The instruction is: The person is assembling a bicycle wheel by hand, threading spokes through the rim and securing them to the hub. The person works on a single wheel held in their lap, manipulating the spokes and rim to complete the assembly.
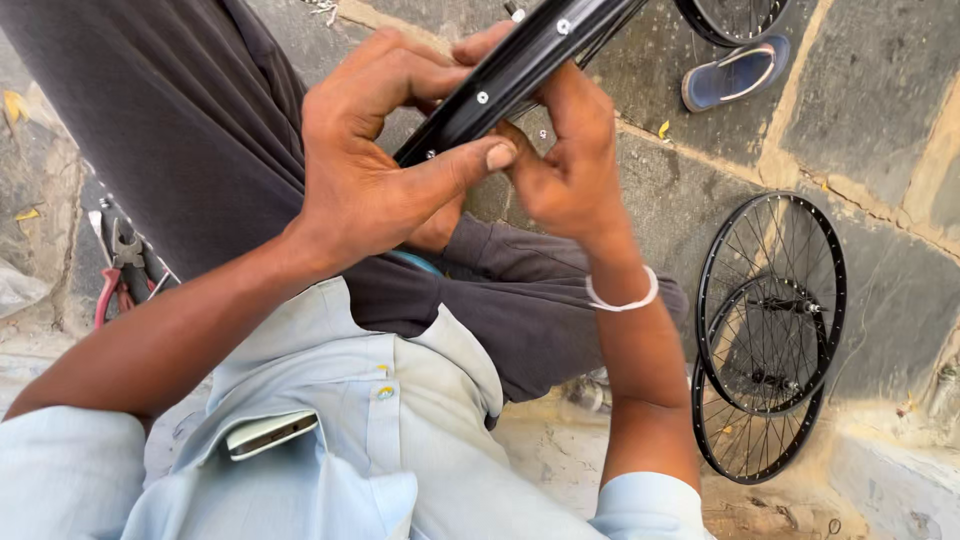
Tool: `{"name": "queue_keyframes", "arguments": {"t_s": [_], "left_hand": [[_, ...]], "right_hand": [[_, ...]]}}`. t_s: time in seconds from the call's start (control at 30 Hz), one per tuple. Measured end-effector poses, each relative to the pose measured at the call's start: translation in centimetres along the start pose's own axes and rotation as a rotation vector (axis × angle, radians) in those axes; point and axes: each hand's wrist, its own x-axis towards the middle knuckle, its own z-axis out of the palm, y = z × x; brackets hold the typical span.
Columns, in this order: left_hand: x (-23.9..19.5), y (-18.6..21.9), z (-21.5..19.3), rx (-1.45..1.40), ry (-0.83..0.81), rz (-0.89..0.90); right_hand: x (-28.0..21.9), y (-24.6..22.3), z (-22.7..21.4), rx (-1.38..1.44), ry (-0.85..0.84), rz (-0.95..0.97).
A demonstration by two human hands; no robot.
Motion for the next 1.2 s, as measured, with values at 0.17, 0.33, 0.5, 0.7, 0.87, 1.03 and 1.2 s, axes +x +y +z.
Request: {"name": "queue_keyframes", "arguments": {"t_s": [0.17,0.33,0.5,0.7,0.87,1.03,1.2], "left_hand": [[0.1,0.9,0.4,-0.066,0.097,-0.1],[0.7,-0.8,-1.0,-0.025,-0.084,0.027],[2.8,0.2,-1.0,0.097,-0.145,0.093],[3.2,1.1,-0.5,0.0,-0.078,-0.08],[0.6,0.1,-0.7,0.009,0.012,0.004],[0.3,-0.5,-0.4,-0.001,-0.044,-0.059],[0.2,0.4,0.1,-0.124,0.015,-0.088]], "right_hand": [[0.3,1.8,6.0,-0.364,0.569,-0.102],[-1.1,0.9,11.9,-0.203,0.844,-0.034],[-1.7,2.4,10.2,-0.178,0.75,-0.1],[-1.7,2.8,7.0,-0.098,0.784,0.123],[-1.7,1.0,3.5,0.17,0.332,0.16],[0.6,0.2,0.1,0.286,0.006,0.181],[-1.0,2.3,5.0,-0.355,0.456,-0.01]]}}
